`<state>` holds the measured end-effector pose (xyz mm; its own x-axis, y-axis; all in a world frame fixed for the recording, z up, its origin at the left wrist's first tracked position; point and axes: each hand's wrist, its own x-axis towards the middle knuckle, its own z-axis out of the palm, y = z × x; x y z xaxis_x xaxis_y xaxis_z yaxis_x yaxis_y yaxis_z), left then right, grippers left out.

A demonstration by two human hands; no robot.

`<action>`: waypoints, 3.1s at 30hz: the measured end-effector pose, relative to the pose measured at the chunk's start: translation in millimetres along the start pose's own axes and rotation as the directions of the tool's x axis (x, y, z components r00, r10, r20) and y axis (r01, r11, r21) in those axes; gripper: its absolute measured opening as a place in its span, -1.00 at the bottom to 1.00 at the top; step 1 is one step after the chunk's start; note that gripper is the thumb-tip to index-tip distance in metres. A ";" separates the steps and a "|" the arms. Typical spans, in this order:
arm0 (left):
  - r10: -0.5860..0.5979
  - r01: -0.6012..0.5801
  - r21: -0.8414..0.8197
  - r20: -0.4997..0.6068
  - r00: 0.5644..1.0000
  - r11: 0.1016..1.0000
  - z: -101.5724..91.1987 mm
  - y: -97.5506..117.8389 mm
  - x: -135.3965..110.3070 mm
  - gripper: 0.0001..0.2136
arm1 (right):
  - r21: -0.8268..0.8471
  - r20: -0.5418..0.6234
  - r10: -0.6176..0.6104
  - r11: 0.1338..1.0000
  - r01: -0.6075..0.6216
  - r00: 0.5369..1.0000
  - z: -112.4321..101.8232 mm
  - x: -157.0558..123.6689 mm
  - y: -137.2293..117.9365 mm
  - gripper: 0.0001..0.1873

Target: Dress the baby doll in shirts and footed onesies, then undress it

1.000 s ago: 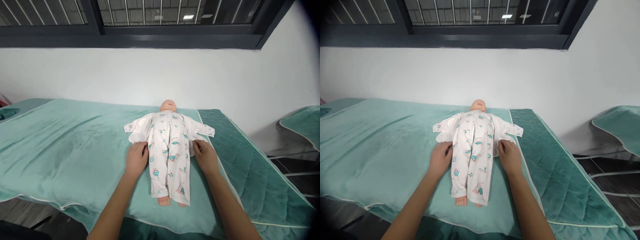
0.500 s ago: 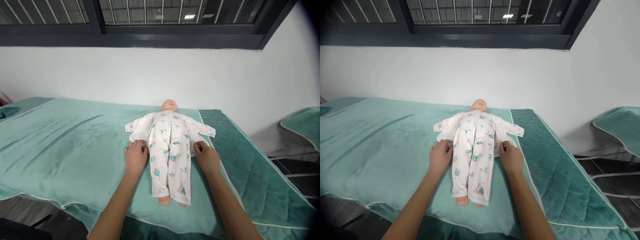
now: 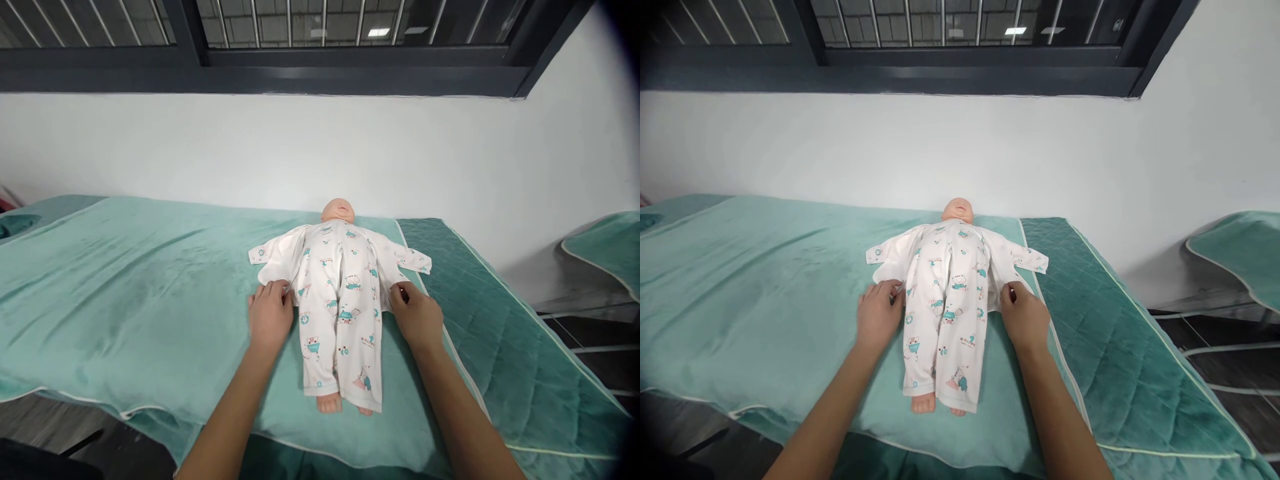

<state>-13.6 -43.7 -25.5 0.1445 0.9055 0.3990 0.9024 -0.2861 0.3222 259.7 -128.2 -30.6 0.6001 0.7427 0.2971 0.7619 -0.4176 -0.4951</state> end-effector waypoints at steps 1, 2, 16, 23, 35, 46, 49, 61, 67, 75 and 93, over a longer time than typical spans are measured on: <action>0.003 -0.003 -0.030 -0.008 1.000 1.000 0.2 -0.8 -0.6 -0.84 | 0.000 0.003 -0.005 1.000 0.005 1.000 0.2 0.3 0.2 -0.71; -0.006 0.004 -0.075 -0.031 1.000 0.997 0.3 -1.8 -1.3 -0.83 | -0.002 0.006 -0.009 1.000 0.009 1.000 0.2 0.6 0.1 -0.71; -0.130 0.105 -0.249 -0.087 0.988 0.963 -0.1 -5.5 -1.8 -0.80 | -0.063 -0.116 0.020 0.998 -0.028 0.993 -2.4 10.1 14.5 -0.72; -0.114 0.105 -0.232 -0.026 0.993 0.967 -3.4 -4.2 -0.5 -0.87 | -0.263 -0.098 0.100 0.957 -0.122 0.990 -7.0 9.1 21.1 -0.47; -0.112 0.110 -0.252 0.005 0.994 0.961 -5.3 -7.7 0.3 -0.73 | 0.330 0.016 0.147 0.933 -0.144 0.989 -21.3 39.3 6.2 -0.71; -0.088 0.086 -0.221 0.000 0.996 0.971 -4.0 -11.7 -0.8 -0.75 | 0.306 0.159 -0.672 0.730 0.611 0.723 -45.7 -9.7 -89.4 -0.70; -0.080 0.077 -0.203 -0.008 0.997 0.976 -4.4 -12.0 -0.3 -0.76 | 0.335 0.132 -0.680 0.715 0.613 0.721 -42.8 -19.1 -77.3 -0.72; -0.152 0.137 -0.358 -0.013 0.988 0.923 -7.3 -29.6 21.1 -0.78 | 0.402 0.144 -0.693 0.693 0.598 0.706 -48.1 -19.3 -58.6 -0.87; -0.176 0.175 0.051 0.025 0.984 0.983 -15.0 -57.7 61.8 -0.70 | 0.411 0.187 -0.556 0.793 0.449 0.810 -53.9 6.1 -59.6 -0.83; -0.197 0.253 -0.513 0.162 0.967 0.820 -23.8 -34.9 81.5 -0.78 | 0.549 0.078 -0.270 0.816 0.185 0.960 -19.0 98.3 -108.9 -0.78; 0.378 -0.216 -0.758 0.043 0.925 0.615 -51.6 89.1 47.1 -0.92 | 0.235 0.093 -0.614 0.778 0.582 0.784 11.1 116.9 -129.1 -0.46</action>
<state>52.7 -42.7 66.3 0.4922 0.7430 0.4535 0.2162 -0.6090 0.7631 228.8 18.3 59.0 -0.0202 0.8871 0.4611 0.8853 0.2302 -0.4041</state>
